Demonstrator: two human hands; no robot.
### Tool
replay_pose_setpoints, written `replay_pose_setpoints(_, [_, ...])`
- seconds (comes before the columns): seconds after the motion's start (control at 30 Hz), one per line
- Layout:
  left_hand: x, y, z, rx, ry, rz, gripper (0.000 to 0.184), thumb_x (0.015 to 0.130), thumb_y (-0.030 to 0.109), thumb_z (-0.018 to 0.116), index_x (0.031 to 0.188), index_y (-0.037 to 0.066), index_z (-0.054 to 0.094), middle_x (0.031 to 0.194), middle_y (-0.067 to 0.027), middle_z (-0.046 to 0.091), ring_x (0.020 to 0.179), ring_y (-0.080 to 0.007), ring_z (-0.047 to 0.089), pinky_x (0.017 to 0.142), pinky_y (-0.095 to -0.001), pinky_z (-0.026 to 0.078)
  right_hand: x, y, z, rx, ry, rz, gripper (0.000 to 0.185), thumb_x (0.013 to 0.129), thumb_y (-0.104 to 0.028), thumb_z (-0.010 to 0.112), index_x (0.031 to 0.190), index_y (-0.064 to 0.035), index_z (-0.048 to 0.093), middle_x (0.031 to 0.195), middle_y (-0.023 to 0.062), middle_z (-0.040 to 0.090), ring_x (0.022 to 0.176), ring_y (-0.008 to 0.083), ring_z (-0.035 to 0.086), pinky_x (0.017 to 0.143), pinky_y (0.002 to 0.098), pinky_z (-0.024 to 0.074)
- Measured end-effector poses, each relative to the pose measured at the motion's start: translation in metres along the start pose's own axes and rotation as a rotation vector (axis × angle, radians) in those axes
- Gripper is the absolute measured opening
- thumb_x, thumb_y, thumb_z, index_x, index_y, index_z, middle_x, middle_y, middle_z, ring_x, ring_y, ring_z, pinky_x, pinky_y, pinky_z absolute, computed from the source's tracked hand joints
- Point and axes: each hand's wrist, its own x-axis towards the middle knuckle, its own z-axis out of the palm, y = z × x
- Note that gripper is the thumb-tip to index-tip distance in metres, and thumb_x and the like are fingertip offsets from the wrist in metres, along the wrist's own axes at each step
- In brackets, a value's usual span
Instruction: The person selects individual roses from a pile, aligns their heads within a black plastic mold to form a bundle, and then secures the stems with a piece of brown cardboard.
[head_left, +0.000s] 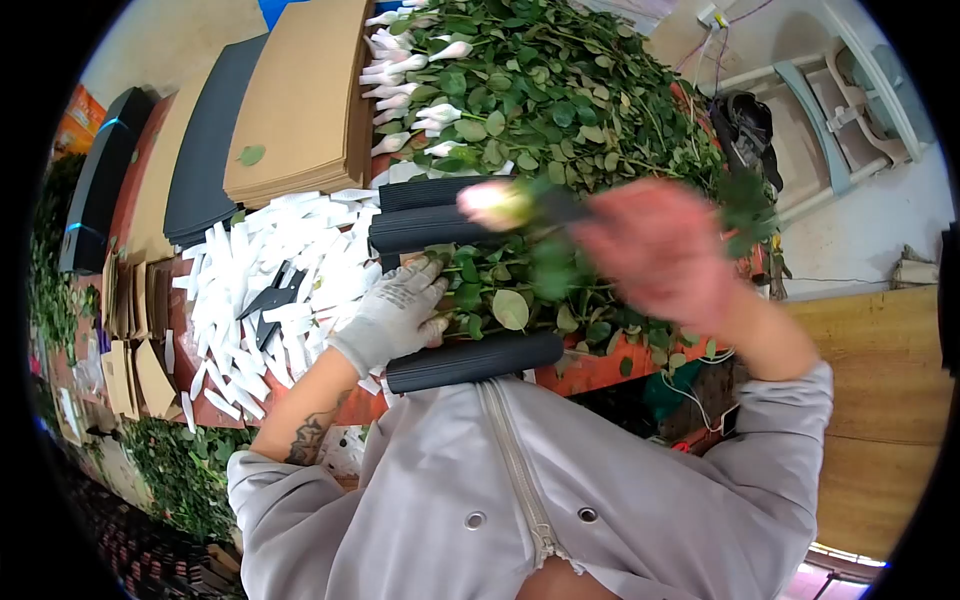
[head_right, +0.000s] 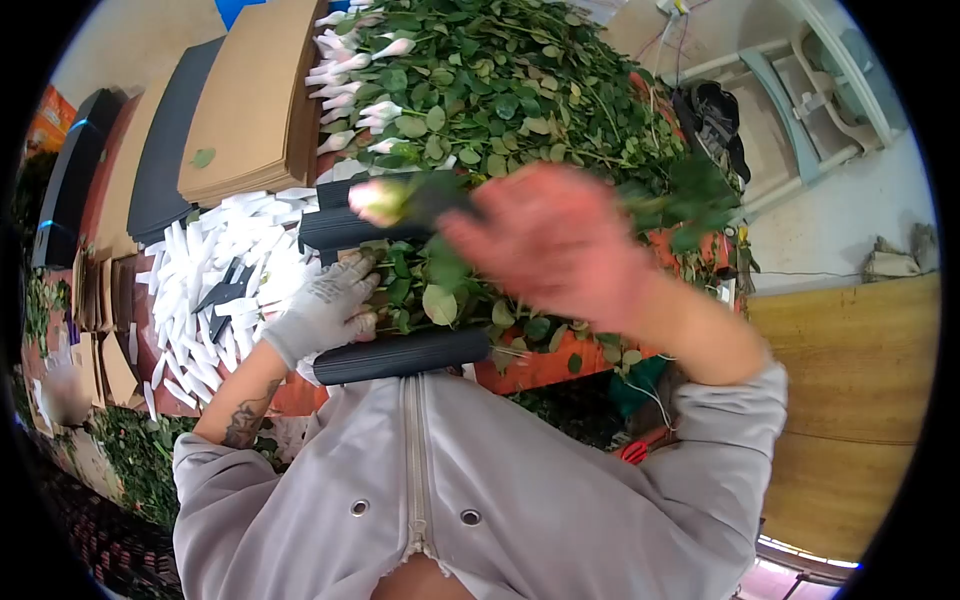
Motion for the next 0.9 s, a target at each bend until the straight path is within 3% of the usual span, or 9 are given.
replay_pose_setpoints(0.07, [-0.004,0.001,0.008,0.17,-0.063,-0.004,0.056,0.085,0.038,0.051,0.128,0.002,0.047,0.135,-0.0169,0.042,0.127,-0.0289,0.037,0.108,-0.0383,0.026,0.036,-0.029,0.044,0.067,-0.064,-0.073,0.03,0.081,-0.019,0.047,0.109,-0.0093,0.054,0.098,0.0101,0.055,0.093,0.0227,0.054,0.08,0.0318,0.0448])
replay_pose_setpoints(0.17, [-0.01,0.004,0.015,0.179,-0.062,-0.006,0.057,0.083,0.037,0.056,0.126,0.001,0.047,0.133,-0.0187,0.043,0.124,-0.0314,0.04,0.104,-0.0404,0.03,0.07,-0.055,0.092,0.137,-0.079,-0.104,0.033,0.081,-0.021,0.045,0.112,-0.0115,0.054,0.1,0.0101,0.054,0.095,0.0235,0.053,0.082,0.0323,0.0445])
replay_pose_setpoints(0.33, [-0.012,0.002,0.02,0.151,-0.052,-0.007,0.058,0.084,0.038,0.056,0.127,0.0,0.047,0.136,-0.0179,0.041,0.13,-0.0302,0.034,0.107,-0.0376,0.028,0.089,-0.069,0.154,0.266,-0.061,-0.102,0.035,0.081,-0.018,0.045,0.115,-0.0152,0.053,0.104,0.0107,0.053,0.09,0.0245,0.055,0.076,0.0332,0.0463])
replay_pose_setpoints(0.57, [-0.011,0.002,0.02,0.155,-0.07,0.002,0.059,0.083,0.037,0.056,0.128,0.0,0.046,0.136,-0.0193,0.041,0.131,-0.0307,0.033,0.107,-0.0374,0.028,0.093,-0.078,0.18,0.233,-0.012,-0.079,0.04,0.083,-0.018,0.043,0.123,-0.0177,0.051,0.097,0.0111,0.055,0.074,0.0242,0.059,0.066,0.0334,0.0471])
replay_pose_setpoints(0.67, [-0.009,-0.001,0.02,0.134,-0.08,-0.023,0.056,0.084,0.037,0.053,0.127,0.0,0.047,0.138,-0.0151,0.039,0.133,-0.0279,0.03,0.108,-0.0366,0.026,0.094,-0.079,0.187,0.179,-0.014,-0.084,0.042,0.081,-0.018,0.046,0.122,-0.02,0.053,0.099,0.0094,0.054,0.078,0.0216,0.058,0.068,0.0312,0.0464])
replay_pose_setpoints(0.77, [-0.003,-0.007,0.017,0.092,-0.066,-0.011,0.053,0.084,0.033,0.055,0.125,0.0,0.049,0.136,-0.0158,0.042,0.131,-0.0282,0.032,0.108,-0.036,0.026,0.096,-0.084,0.19,0.194,-0.042,-0.061,0.036,0.082,-0.017,0.046,0.116,-0.0198,0.056,0.095,0.0084,0.055,0.077,0.0218,0.059,0.066,0.0323,0.0468])
replay_pose_setpoints(0.83, [-0.005,-0.019,0.005,-0.281,0.044,0.026,0.047,0.083,0.028,0.056,0.12,0.0,0.053,0.128,-0.0174,0.049,0.124,-0.0287,0.042,0.104,-0.0358,0.033,0.1,-0.082,0.177,0.246,-0.078,-0.036,0.032,0.082,-0.017,0.046,0.112,-0.0185,0.058,0.093,0.008,0.056,0.077,0.0219,0.059,0.066,0.0326,0.047])
replay_pose_setpoints(0.87, [-0.006,-0.023,0.001,-0.341,0.159,0.023,0.038,0.083,0.024,0.056,0.114,0.003,0.058,0.108,-0.017,0.059,0.103,-0.0296,0.057,0.088,-0.0374,0.045,0.1,-0.08,0.17,0.3,-0.118,-0.023,0.028,0.082,-0.017,0.046,0.107,-0.0172,0.059,0.092,0.0077,0.057,0.076,0.022,0.06,0.066,0.0328,0.0472])
replay_pose_setpoints(0.9, [-0.009,-0.021,-0.005,-0.338,0.145,0.027,0.038,0.083,0.024,0.056,0.114,0.003,0.058,0.108,-0.017,0.059,0.103,-0.0296,0.057,0.088,-0.0374,0.045,0.099,-0.079,0.164,0.309,-0.117,-0.011,0.028,0.082,-0.017,0.046,0.107,-0.0172,0.059,0.092,0.0077,0.057,0.076,0.022,0.06,0.066,0.0328,0.0472])
